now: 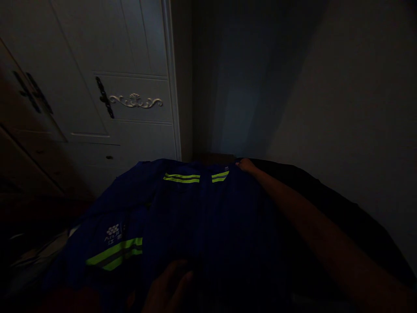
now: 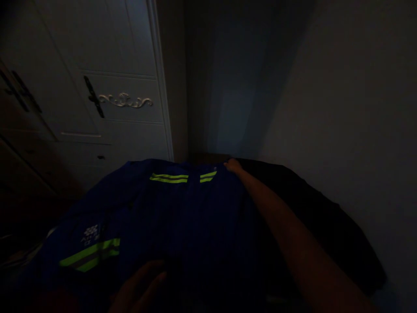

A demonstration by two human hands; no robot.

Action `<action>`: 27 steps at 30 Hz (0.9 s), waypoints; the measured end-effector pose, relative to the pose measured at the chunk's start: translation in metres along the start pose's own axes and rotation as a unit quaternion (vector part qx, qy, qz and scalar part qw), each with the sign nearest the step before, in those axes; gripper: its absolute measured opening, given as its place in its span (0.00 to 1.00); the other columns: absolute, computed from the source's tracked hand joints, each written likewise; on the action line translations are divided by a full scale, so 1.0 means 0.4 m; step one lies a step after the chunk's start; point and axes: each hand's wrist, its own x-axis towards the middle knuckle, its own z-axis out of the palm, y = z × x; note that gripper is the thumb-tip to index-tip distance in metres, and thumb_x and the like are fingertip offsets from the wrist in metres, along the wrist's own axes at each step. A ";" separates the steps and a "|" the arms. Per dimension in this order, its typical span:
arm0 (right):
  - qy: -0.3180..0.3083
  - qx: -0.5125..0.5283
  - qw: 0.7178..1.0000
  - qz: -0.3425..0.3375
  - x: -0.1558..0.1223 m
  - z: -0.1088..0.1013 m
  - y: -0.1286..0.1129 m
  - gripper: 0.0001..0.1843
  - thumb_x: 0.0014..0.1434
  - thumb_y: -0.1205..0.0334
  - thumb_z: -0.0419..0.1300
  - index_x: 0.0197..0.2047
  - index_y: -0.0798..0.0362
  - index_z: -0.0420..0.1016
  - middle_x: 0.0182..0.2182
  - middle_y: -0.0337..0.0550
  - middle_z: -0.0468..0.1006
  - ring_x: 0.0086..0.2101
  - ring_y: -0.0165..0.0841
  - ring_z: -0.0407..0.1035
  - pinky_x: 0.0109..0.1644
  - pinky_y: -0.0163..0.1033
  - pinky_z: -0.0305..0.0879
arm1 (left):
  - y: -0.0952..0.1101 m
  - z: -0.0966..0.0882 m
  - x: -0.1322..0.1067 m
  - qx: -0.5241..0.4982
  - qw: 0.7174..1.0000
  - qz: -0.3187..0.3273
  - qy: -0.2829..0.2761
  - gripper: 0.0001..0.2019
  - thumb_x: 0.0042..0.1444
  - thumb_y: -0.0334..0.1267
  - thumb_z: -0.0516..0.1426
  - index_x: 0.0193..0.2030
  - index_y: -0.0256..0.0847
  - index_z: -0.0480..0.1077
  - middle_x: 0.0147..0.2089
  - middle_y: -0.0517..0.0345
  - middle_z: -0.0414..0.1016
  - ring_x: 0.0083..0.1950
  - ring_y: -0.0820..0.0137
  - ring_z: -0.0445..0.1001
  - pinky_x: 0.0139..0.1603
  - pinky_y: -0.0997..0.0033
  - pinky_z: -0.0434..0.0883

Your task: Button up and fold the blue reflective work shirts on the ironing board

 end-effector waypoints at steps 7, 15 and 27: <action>0.027 0.007 0.999 0.031 -0.024 -0.010 0.049 0.23 0.67 0.51 0.51 0.52 0.59 0.75 0.51 0.60 0.76 0.51 0.42 0.72 0.48 0.37 0.66 | 0.034 0.017 0.016 0.069 0.994 0.061 0.052 0.25 0.58 0.57 0.53 0.55 0.45 0.73 0.56 0.48 0.75 0.57 0.57 0.74 0.59 0.55 0.71; 0.088 0.004 0.994 -0.070 -0.131 -0.044 0.003 0.29 0.70 0.46 0.42 0.59 0.60 0.67 0.57 0.61 0.69 0.57 0.46 0.63 0.59 0.45 0.58 | 0.031 0.059 0.054 0.307 0.874 0.370 0.076 0.23 0.63 0.43 0.53 0.63 0.40 0.64 0.67 0.44 0.64 0.69 0.57 0.60 0.60 0.53 0.69; -0.030 -0.119 0.908 -0.401 -0.344 0.028 0.269 0.27 0.68 0.55 0.51 0.66 0.58 0.62 0.68 0.54 0.55 0.68 0.41 0.46 0.70 0.51 0.40 | 0.004 0.086 0.079 0.391 0.820 0.395 0.135 0.21 0.66 0.42 0.47 0.59 0.34 0.69 0.63 0.42 0.68 0.67 0.52 0.63 0.60 0.48 0.66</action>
